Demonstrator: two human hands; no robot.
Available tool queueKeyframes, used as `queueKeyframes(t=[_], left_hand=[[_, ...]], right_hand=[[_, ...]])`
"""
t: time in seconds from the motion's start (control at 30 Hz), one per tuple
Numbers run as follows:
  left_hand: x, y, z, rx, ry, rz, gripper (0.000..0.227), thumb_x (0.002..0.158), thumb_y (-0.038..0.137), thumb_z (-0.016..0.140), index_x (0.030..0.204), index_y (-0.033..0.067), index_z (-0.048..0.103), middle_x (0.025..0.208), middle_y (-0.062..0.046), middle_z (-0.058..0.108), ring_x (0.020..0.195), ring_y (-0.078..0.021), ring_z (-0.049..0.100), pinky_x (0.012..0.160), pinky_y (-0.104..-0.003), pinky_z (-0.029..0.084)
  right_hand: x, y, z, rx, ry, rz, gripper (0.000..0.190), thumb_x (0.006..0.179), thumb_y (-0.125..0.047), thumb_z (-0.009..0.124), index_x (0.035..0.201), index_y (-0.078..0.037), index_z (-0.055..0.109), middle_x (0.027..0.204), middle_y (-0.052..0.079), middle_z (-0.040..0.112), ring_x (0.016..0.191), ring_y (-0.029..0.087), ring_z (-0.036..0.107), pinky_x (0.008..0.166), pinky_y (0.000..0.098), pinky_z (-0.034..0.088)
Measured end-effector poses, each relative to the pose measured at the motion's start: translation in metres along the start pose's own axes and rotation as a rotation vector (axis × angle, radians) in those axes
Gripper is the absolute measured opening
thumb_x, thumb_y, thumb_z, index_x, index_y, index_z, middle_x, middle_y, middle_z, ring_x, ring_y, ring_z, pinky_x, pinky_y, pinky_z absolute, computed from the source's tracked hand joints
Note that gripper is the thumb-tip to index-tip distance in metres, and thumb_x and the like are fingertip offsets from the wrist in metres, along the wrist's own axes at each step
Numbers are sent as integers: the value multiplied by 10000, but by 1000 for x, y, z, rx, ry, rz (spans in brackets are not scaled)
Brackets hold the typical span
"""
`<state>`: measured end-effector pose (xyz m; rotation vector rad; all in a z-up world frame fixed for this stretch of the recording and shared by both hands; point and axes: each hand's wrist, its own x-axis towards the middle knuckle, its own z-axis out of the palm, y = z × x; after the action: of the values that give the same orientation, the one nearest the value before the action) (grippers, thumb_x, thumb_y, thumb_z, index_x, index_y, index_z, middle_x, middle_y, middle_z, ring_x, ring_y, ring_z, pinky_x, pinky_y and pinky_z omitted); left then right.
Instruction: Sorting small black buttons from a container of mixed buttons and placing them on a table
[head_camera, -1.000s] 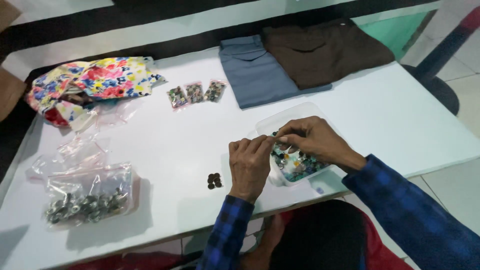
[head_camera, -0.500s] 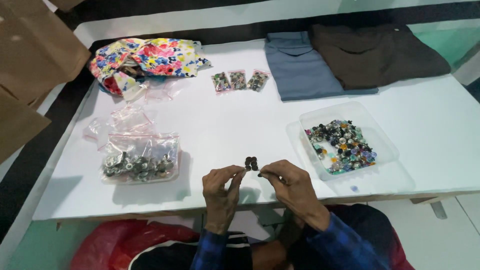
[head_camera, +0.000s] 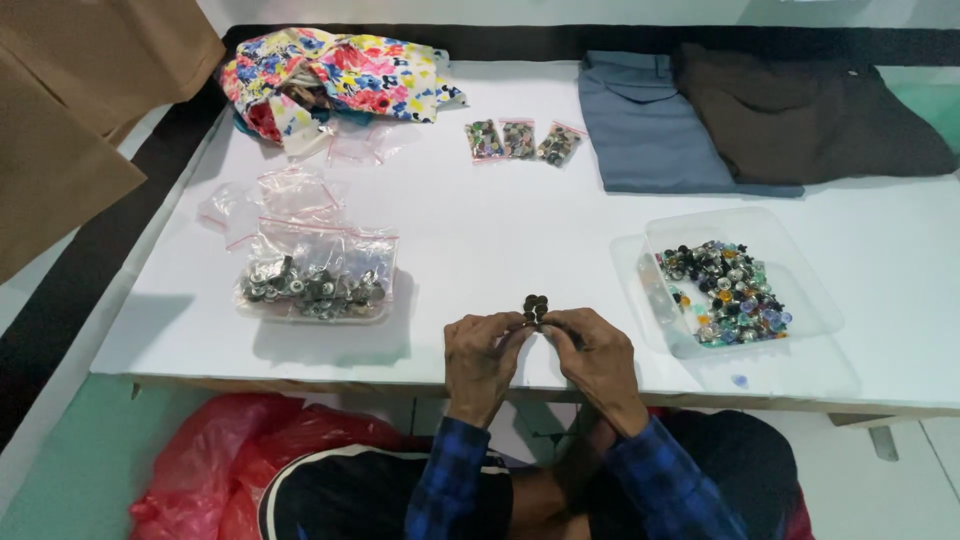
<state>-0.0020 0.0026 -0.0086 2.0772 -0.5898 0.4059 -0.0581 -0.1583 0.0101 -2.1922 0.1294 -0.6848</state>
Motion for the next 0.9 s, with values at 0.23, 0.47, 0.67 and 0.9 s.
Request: queueKeyframes(t=[0.23,0.47,0.67,0.9], left_hand=[[-3,-3,-1,-61,-4,-40,132,846,224,817,964,230,759,795,44,782,838,-176,733,930,-363,425],[-2,-5,2,-26,-4,-58,128,847,238,820,957,252,757,789,61,777,836,-160,727,933,-351,425],[0,1,-3,-32,-20,-65,140,840,192,815,965,222,762,781,33,780,829,-182,729,934,-377,426],[-2,-6,1,-49,-18,-53,142,858,234,797,986,266,747,808,78,776,832,-136,707,932,-331,409]], right_hand=[[-3,1,-1,6,8,43,217,842,-168,813,1055,-145,780,839,98,788,723,281,756,584,370,593],[-2,5,6,-48,6,81,281,808,-189,828,1079,-185,757,835,50,794,715,246,747,640,374,598],[-1,4,4,-58,-14,95,272,813,-202,824,1077,-202,754,832,36,799,685,237,742,619,359,589],[-2,3,4,-87,-13,71,289,822,-206,818,1103,-197,751,844,49,802,679,248,738,624,363,591]])
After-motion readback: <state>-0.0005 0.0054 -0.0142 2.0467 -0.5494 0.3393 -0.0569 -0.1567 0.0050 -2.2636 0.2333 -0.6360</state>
